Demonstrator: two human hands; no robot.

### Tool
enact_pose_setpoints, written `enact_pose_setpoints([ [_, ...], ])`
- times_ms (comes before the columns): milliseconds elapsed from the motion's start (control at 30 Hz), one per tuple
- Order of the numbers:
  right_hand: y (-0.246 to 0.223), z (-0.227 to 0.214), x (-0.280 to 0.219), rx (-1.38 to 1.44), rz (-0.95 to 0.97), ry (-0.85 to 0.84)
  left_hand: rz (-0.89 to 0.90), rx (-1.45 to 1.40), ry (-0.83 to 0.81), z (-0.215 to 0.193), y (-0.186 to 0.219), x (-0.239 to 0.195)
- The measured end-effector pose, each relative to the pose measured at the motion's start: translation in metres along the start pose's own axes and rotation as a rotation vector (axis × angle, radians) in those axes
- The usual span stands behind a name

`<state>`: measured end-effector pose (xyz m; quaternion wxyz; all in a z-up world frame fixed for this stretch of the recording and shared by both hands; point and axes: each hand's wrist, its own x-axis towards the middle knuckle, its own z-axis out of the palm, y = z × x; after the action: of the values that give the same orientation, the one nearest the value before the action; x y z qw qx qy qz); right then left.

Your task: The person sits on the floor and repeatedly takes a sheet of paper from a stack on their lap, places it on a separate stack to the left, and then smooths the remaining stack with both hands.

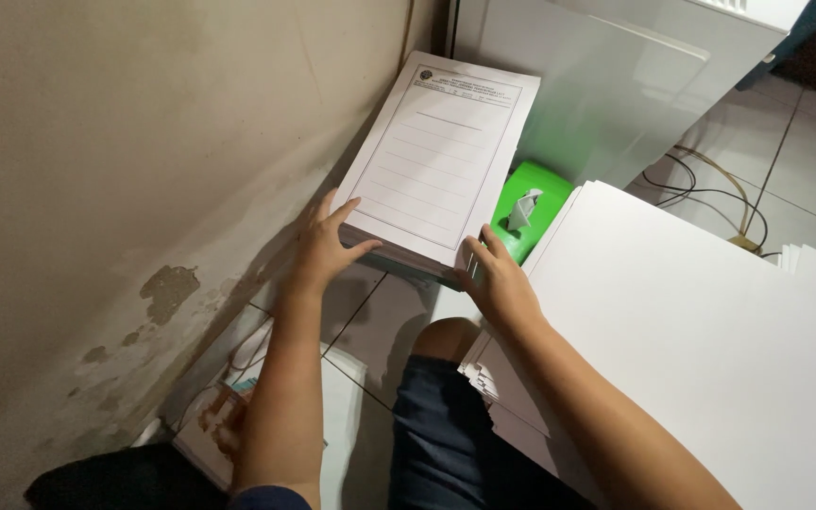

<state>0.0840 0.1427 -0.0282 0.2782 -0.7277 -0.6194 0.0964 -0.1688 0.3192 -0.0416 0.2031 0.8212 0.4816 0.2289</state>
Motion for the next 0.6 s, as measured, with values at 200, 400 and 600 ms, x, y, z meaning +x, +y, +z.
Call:
enact_pose_setpoints([
  [200, 0.010, 0.008, 0.002, -0.017, -0.006, -0.004, -0.019, 0.000, 0.012, 0.007, -0.008, 0.003],
  [400, 0.011, 0.011, 0.000, -0.066, -0.025, -0.016, -0.054, 0.007, -0.039, 0.002, 0.012, -0.006],
  [600, -0.002, -0.013, -0.016, -0.007, -0.085, 0.156, -0.036, 0.284, 0.072, 0.015, 0.100, -0.047],
])
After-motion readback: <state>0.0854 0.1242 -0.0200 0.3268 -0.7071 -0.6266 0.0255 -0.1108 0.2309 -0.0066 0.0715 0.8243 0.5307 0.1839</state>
